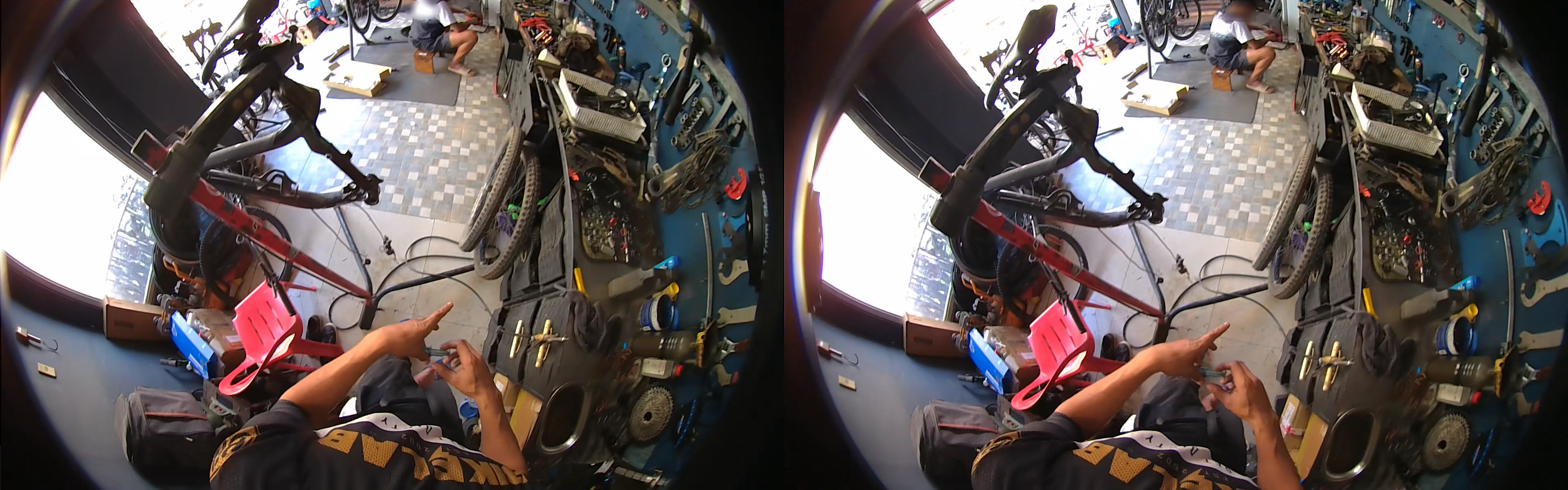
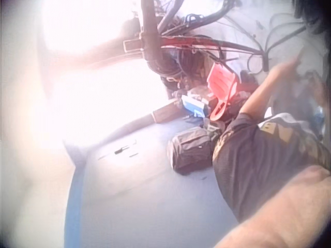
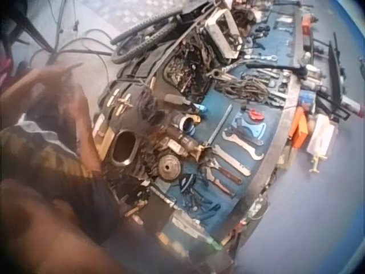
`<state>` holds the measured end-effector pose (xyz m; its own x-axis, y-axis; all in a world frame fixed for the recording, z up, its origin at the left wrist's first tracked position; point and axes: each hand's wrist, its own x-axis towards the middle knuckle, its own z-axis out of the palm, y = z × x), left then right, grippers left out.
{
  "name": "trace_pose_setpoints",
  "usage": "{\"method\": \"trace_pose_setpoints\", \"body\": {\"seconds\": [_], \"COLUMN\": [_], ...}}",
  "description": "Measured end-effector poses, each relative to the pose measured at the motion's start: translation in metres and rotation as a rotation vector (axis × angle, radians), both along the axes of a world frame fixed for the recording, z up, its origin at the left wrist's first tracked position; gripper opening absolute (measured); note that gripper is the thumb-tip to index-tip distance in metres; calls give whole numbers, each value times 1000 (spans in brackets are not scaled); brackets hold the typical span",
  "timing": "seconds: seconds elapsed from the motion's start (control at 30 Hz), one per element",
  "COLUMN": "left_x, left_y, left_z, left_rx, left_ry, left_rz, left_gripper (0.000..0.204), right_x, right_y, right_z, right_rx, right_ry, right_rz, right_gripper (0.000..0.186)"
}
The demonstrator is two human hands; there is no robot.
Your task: The person works on a bicycle's bottom bracket area, using a hammer to tap a component and a hex key to tighten bolts. They also handle a crank arm and other small parts on the workbench.
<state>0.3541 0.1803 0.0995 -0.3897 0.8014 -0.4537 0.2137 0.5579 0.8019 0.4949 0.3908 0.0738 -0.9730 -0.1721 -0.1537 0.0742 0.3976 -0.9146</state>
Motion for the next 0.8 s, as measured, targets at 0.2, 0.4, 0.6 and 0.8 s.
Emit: {"method": "trace_pose_setpoints", "body": {"seconds": [0.2, 0.4, 0.6, 0.8], "left_x": [-7, -23, -97, -200], "left_y": [-34, -93, -307, -388], "left_z": [15, 10, 39, 37], "left_rx": [-141, 24, -513, -319], "left_ry": [-89, -19, 386, 844], "left_rz": [-56, 162, -23, 339], "left_gripper": [144, 111, 27, 22], "right_x": [-14, -22, -32, -100], "right_y": [-48, -84, -101, -138], "right_z": [8, -4, -26, -55], "right_rx": [157, 168, -55, -362], "right_ry": [281, 98, -1, 30], "right_rz": [151, 39, -355, -612], "right_gripper": [41, 37, 33, 37]}}
